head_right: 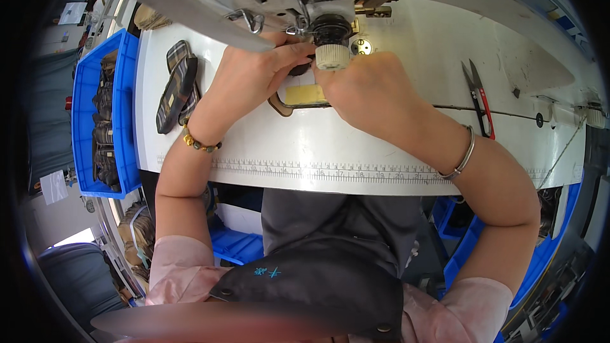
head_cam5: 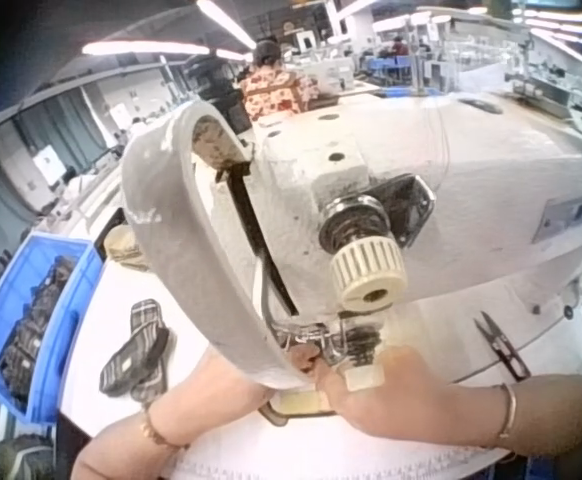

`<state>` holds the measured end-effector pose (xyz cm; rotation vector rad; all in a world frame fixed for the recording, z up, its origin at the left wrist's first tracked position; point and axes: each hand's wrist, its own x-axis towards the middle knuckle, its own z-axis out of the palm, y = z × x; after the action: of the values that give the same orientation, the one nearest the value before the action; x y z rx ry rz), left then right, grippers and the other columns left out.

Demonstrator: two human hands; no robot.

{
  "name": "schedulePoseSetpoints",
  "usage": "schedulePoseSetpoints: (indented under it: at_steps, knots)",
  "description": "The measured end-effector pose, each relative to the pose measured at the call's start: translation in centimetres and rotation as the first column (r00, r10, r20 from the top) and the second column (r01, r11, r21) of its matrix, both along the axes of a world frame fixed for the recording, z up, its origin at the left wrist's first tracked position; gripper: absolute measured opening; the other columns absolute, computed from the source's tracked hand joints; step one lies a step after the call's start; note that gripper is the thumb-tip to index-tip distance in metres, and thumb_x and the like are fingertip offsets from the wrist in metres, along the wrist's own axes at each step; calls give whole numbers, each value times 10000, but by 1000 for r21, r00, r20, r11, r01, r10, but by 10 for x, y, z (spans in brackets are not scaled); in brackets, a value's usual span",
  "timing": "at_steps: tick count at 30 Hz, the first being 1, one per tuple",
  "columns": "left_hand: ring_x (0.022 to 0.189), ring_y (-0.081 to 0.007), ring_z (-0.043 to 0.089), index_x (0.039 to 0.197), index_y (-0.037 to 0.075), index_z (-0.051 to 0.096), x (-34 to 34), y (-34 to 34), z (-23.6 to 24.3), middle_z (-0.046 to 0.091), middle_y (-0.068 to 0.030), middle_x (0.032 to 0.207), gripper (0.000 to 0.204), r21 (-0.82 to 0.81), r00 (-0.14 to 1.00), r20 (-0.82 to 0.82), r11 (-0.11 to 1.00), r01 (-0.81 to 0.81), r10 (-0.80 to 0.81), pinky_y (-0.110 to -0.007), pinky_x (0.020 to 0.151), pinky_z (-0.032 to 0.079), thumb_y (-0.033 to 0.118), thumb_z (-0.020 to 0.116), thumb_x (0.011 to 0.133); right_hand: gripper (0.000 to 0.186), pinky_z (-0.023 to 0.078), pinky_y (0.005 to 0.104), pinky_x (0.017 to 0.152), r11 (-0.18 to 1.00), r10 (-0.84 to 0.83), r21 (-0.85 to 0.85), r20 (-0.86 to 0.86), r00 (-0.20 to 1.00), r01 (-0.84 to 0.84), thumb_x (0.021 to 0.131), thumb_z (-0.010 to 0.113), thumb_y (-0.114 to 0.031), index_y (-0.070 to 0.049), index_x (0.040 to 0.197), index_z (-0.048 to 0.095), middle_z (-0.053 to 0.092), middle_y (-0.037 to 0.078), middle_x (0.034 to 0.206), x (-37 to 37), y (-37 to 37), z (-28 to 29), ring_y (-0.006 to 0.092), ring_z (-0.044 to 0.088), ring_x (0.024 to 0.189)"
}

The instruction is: Sewing the trim and assembly of shoe upper components using an industrial sewing machine.

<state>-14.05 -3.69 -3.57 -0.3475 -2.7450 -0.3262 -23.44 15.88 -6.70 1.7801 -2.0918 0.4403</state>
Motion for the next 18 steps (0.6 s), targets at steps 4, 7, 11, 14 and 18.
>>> schedulePoseSetpoints:
  at_steps: [4, 7, 11, 14, 18]
  knots:
    - [681, -257, 632, 1033, 107, 774, -1, 1, -1, 658, -64, 780, 227, -36, 999, 8, 999, -41, 41, -360, 603, 488, 80, 741, 810, 220, 444, 341, 419, 1000, 0, -12, 21, 1000, 0, 833, 648, -133, -75, 1026, 737, 565, 46, 517, -2, -1, -2, 211, 599, 450]
    - [670, -260, 625, 1056, 118, 768, -1, -2, -5, 652, -69, 785, 242, -6, 999, -9, 999, -31, 31, -361, 596, 481, 106, 745, 815, 201, 443, 347, 416, 1000, 6, -29, 15, 1000, -6, 834, 645, -134, -76, 1005, 734, 562, 48, 516, -2, -1, 0, 211, 596, 447]
    - [674, -264, 628, 1157, 143, 728, 5, -2, 11, 675, -85, 894, 382, 25, 998, 58, 1000, 1, -3, -366, 607, 496, 121, 772, 779, 144, 466, 361, 447, 1000, 9, -3, 50, 999, -8, 834, 645, -129, -82, 940, 731, 576, 60, 536, -4, 3, 1, 227, 617, 481]
    - [874, -228, 677, 1158, 174, 691, 16, 1, 20, 669, 7, 1049, 422, -41, 996, 75, 998, -50, 53, -335, 653, 575, 86, 732, 747, 114, 479, 363, 472, 1000, 23, 11, 100, 995, -24, 843, 651, -136, -91, 903, 736, 605, 69, 583, -5, 4, 1, 233, 643, 529]
    - [854, -215, 673, 1194, 179, 664, 12, -12, 10, 665, 24, 1066, 470, -169, 1000, 20, 985, -21, 24, -307, 633, 573, 71, 724, 740, 108, 482, 357, 484, 1000, 21, 13, 141, 990, -23, 858, 654, -148, -109, 893, 749, 635, 73, 643, -3, 3, 2, 230, 664, 578]
